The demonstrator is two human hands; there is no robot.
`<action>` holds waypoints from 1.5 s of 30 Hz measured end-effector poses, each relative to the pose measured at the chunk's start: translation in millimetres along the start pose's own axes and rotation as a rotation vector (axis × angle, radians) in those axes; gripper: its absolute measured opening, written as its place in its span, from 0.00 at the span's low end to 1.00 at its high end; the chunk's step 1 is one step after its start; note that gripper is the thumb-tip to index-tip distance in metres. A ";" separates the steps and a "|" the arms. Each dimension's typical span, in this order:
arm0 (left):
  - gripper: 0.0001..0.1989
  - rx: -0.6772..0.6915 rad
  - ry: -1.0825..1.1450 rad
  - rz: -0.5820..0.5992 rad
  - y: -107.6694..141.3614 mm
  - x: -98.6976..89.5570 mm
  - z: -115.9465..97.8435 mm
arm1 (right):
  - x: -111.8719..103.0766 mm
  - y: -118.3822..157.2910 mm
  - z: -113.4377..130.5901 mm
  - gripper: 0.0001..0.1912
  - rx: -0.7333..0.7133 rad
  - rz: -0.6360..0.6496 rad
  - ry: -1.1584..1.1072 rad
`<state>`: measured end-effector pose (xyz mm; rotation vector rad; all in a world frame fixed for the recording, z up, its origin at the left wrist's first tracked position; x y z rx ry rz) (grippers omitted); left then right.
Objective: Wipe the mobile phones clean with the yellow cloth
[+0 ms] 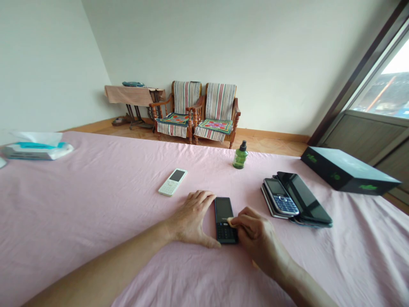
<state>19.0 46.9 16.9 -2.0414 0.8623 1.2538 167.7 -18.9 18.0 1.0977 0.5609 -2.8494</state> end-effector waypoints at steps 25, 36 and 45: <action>0.51 0.023 -0.012 -0.026 0.1 -0.5 -0.6 | 6.0 -21.5 -6.1 0.17 -0.159 -0.048 0.116; 0.52 0.011 -0.016 -0.017 0.9 -0.4 0.1 | -0.6 -41.1 -18.5 0.14 -0.132 -0.048 0.150; 0.53 0.010 -0.005 -0.021 0.7 0.8 2.2 | 3.7 14.0 -0.7 0.14 -0.064 0.073 0.005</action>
Point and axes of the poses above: each hand's wrist, its own y-axis away from the middle knuckle, its own x-axis out of the palm, z = x × y, the point moved 6 cm from there along -y, towards the middle knuckle, and after that the axes turned 2 degrees about z, right-handed, at the moved point
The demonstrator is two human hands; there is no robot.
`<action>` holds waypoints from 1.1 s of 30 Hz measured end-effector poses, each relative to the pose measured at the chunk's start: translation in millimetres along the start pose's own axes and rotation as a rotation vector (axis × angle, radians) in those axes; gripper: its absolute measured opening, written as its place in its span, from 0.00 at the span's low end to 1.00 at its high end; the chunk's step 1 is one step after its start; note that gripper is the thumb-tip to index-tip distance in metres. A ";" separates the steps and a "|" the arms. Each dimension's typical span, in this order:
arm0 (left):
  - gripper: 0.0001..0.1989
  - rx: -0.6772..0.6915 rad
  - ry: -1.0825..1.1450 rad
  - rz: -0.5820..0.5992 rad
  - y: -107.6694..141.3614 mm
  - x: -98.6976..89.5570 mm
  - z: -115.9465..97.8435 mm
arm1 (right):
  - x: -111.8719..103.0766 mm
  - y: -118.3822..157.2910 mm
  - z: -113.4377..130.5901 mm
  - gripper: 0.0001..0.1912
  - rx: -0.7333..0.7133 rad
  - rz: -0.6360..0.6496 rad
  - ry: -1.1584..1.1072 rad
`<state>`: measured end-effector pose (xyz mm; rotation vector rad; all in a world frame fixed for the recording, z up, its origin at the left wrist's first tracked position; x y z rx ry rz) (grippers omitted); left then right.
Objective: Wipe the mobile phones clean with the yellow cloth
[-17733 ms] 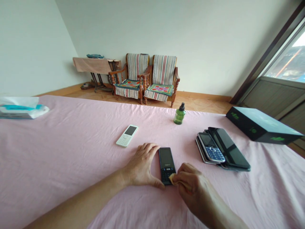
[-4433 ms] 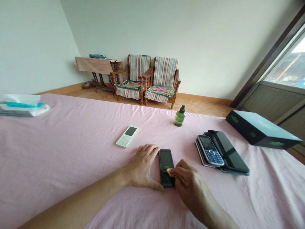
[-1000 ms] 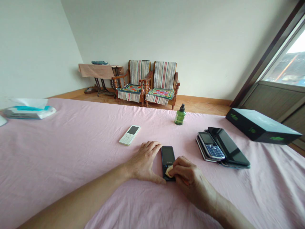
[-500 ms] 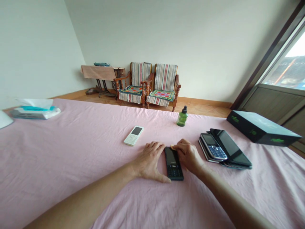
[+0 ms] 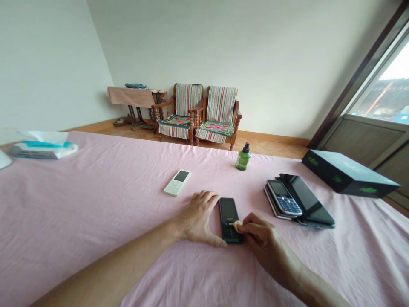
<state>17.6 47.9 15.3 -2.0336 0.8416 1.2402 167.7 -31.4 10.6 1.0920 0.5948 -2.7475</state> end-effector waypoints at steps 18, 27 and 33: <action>0.54 -0.078 0.036 0.025 -1.5 0.6 -0.4 | 11.7 -71.7 -7.2 0.16 -0.177 -0.058 0.149; 0.52 -0.026 0.035 0.010 -2.4 0.9 -1.1 | 16.1 -32.7 19.5 0.18 -0.194 0.063 0.012; 0.53 -0.013 0.023 -0.021 -2.8 1.5 -1.4 | 16.1 -9.4 34.5 0.16 -0.171 0.173 0.017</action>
Point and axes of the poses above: each hand's wrist, its own y-axis away from the middle knuckle, its own x-axis out of the palm, z = x × y, the point moved 6 cm from there along -y, towards the middle knuckle, and after that the axes turned 2 degrees about z, right-handed, at the moved point
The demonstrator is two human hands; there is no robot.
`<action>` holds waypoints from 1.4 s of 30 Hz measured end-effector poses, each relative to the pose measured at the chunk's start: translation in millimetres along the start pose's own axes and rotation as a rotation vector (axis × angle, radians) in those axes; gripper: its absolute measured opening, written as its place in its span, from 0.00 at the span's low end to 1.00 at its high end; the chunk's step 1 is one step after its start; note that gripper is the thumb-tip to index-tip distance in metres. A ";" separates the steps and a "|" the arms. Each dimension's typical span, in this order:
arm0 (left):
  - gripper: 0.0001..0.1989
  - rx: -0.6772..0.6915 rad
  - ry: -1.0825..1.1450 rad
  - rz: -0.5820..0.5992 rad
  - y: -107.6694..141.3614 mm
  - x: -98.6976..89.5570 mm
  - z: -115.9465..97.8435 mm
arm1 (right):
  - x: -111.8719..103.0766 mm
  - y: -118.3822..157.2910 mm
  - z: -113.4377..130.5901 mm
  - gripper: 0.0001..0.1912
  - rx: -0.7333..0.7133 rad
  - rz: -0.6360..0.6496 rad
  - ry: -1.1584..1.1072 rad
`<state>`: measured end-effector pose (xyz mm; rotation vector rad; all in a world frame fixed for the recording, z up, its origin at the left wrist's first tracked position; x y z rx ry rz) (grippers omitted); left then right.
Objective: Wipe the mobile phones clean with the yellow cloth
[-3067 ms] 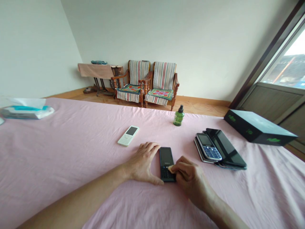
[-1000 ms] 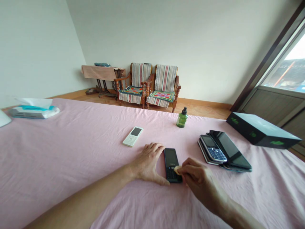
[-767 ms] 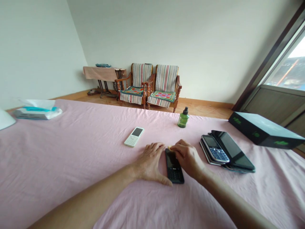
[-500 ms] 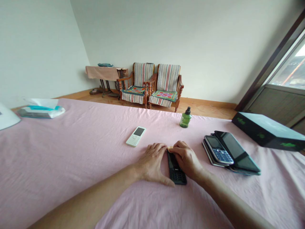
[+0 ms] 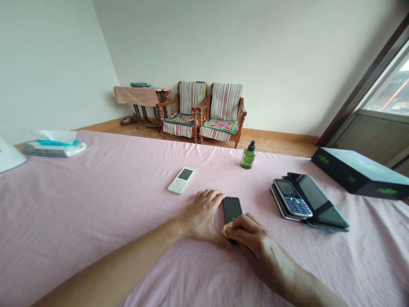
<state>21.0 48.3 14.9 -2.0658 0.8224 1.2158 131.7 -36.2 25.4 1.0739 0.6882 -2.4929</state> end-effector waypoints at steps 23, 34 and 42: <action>0.52 0.011 -0.015 0.045 0.9 -1.4 1.5 | -13.3 29.1 -12.4 0.12 -0.035 -0.020 0.045; 0.51 0.021 -0.012 0.058 -0.1 -1.7 0.4 | 1.2 16.2 8.5 0.11 -0.080 0.052 0.069; 0.54 0.013 -0.032 0.060 1.9 -0.3 1.2 | -20.6 28.1 -20.1 0.13 0.021 -0.080 0.026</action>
Point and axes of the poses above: each hand's wrist, its own y-axis away from the middle knuckle, its own x-axis out of the palm, z = x × y, the point moved 6 cm from there along -y, towards the middle knuckle, and after that the axes turned 2 degrees about z, right-handed, at the moved point
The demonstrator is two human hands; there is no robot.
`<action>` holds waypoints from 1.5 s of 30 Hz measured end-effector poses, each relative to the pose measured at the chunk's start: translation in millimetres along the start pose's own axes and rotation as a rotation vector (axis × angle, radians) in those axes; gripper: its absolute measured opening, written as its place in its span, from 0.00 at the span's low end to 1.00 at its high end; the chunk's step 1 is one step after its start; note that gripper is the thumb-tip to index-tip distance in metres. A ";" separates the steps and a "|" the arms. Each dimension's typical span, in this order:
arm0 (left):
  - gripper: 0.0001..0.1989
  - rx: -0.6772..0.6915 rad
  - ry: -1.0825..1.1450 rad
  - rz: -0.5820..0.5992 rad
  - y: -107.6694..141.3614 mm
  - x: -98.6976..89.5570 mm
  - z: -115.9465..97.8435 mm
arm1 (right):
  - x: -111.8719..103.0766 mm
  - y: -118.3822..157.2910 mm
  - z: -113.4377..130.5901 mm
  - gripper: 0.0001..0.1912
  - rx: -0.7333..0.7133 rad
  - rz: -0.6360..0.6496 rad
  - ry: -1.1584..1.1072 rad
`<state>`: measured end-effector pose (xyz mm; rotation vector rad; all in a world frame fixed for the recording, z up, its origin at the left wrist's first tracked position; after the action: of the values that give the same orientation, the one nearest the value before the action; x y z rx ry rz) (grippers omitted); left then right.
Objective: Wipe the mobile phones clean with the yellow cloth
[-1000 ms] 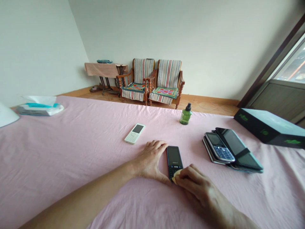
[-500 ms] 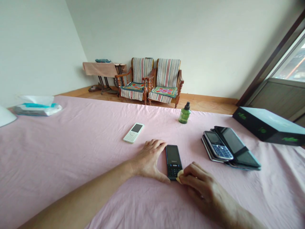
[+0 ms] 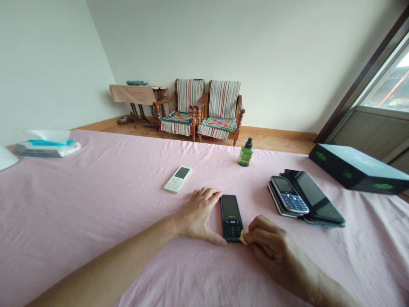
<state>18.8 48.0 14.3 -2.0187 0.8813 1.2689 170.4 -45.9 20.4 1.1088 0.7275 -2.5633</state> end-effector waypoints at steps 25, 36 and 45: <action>0.50 -0.002 0.018 -0.034 -0.8 -2.4 -4.4 | -4.9 -71.4 -44.0 0.14 0.086 -0.090 0.225; 0.53 -0.039 0.023 -0.042 0.2 -0.9 -2.1 | 6.2 -51.6 -18.5 0.20 0.070 -0.069 0.225; 0.52 -0.030 0.033 -0.064 -0.6 0.5 0.4 | 4.6 -49.1 -8.7 0.21 0.020 -0.066 0.048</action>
<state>19.2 48.6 13.8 -2.0794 0.8102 1.2238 152.2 -0.1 28.8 1.1745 0.7636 -2.6127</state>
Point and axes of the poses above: each hand's wrist, its own y-axis away from the middle knuckle, its own x-axis out of the palm, z = x × y, the point moved 6 cm from there along -y, towards the middle knuckle, and after that the axes turned 2 degrees about z, right-handed, at the moved point
